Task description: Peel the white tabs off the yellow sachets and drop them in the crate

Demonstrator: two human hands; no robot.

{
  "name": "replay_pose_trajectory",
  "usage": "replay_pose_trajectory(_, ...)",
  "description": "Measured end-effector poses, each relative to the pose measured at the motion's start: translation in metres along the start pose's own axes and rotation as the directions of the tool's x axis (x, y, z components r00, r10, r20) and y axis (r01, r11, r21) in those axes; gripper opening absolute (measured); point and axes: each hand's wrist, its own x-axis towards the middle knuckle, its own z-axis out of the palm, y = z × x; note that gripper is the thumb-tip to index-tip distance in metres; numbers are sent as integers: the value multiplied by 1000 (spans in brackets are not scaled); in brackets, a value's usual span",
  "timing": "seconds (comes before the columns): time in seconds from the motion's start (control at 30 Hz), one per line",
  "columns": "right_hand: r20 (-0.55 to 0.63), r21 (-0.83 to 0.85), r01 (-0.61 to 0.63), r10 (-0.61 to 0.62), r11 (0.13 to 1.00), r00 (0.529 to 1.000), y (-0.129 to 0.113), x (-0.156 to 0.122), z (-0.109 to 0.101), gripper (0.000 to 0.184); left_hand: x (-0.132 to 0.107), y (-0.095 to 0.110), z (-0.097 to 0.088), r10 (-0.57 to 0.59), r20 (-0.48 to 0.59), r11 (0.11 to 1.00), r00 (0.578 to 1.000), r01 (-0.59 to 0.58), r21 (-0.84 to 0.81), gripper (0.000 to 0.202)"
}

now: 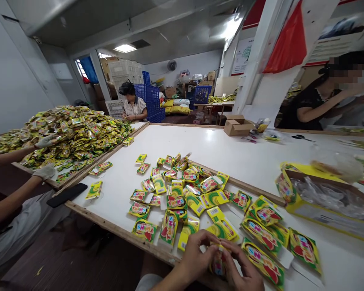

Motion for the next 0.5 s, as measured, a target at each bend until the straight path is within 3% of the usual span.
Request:
replay_pose_trajectory(0.17, -47, -21, -60, 59, 998, 997, -4, 8, -1, 35, 7, -2, 4, -50, -32, 996, 998, 52, 70, 12)
replay_pose_trajectory(0.37, -26, -53, 26, -27, 998, 999, 7, -1, -2, 30, 1, -5, 0, 44, 4, 994, 999, -44, 104, 13)
replay_pose_trajectory(0.5, 47, -42, 65, -63, 997, 997, 14, -13, -5, 30, -9, -10, -4, 98, 32, 991, 995, -100, 93, 12)
